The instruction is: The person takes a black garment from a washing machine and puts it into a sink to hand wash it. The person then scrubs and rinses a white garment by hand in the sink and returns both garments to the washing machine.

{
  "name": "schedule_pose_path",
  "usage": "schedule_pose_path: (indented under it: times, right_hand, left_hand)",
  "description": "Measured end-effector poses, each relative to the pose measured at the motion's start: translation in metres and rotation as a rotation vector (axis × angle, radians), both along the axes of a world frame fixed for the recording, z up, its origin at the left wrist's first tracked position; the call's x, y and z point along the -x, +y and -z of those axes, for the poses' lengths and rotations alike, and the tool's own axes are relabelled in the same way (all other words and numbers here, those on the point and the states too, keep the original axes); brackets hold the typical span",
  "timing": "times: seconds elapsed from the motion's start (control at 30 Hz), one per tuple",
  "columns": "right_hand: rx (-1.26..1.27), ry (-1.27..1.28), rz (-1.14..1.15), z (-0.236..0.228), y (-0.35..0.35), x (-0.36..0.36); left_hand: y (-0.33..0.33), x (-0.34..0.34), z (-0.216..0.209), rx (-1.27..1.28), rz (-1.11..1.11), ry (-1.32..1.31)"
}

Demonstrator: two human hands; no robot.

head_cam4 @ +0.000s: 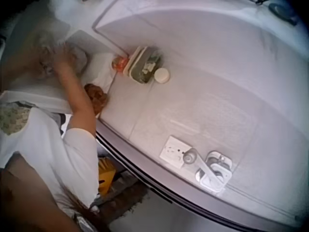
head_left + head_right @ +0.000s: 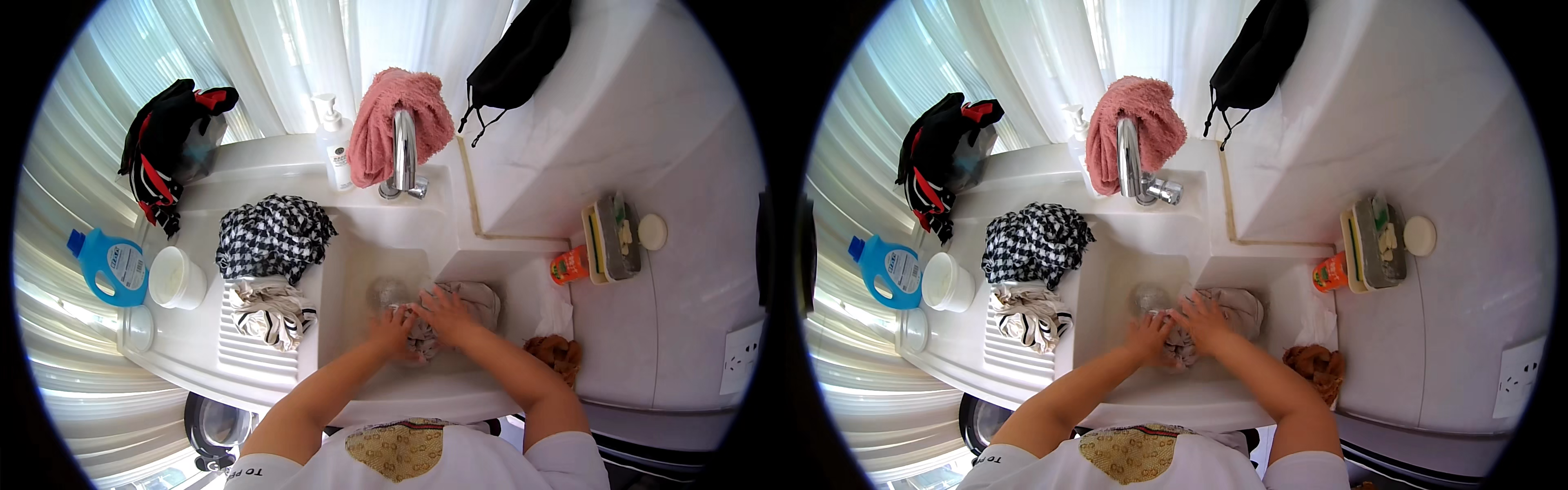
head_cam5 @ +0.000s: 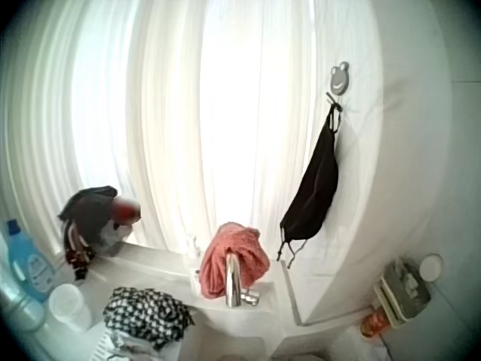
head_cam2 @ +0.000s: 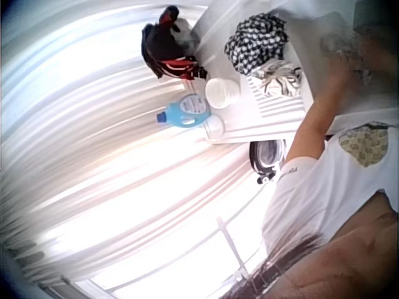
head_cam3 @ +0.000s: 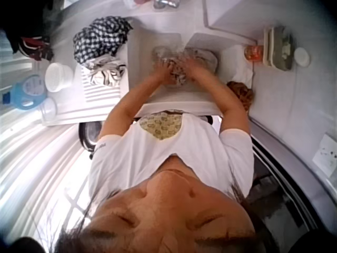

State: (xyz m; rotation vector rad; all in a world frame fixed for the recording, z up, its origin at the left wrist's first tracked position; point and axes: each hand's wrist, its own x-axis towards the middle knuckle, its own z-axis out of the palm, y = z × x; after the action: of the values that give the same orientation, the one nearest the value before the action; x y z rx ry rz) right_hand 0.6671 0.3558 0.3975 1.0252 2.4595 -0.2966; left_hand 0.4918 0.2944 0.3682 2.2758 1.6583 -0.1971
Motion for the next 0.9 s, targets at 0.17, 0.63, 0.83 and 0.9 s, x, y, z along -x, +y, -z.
schedule_pose_path:
  times: [0.17,0.63,0.83,0.9]
  right_hand:
    - [0.16,-0.173,-0.06,0.009,-0.014,-0.002]
    - [-0.068,-0.102,0.272,0.054,-0.008,0.05]
    - [-0.081,0.044,-0.078,0.083,-0.026,0.038]
    - [-0.083,0.045,0.095,0.08,-0.018,0.029]
  left_hand:
    - [0.009,0.021,0.042,0.303,-0.02,0.138]
    - [-0.008,0.054,-0.019,0.315,-0.188,0.115]
    - [-0.018,0.053,0.005,0.143,0.134,0.19]
    - [-0.014,0.065,0.036,0.243,0.023,0.279]
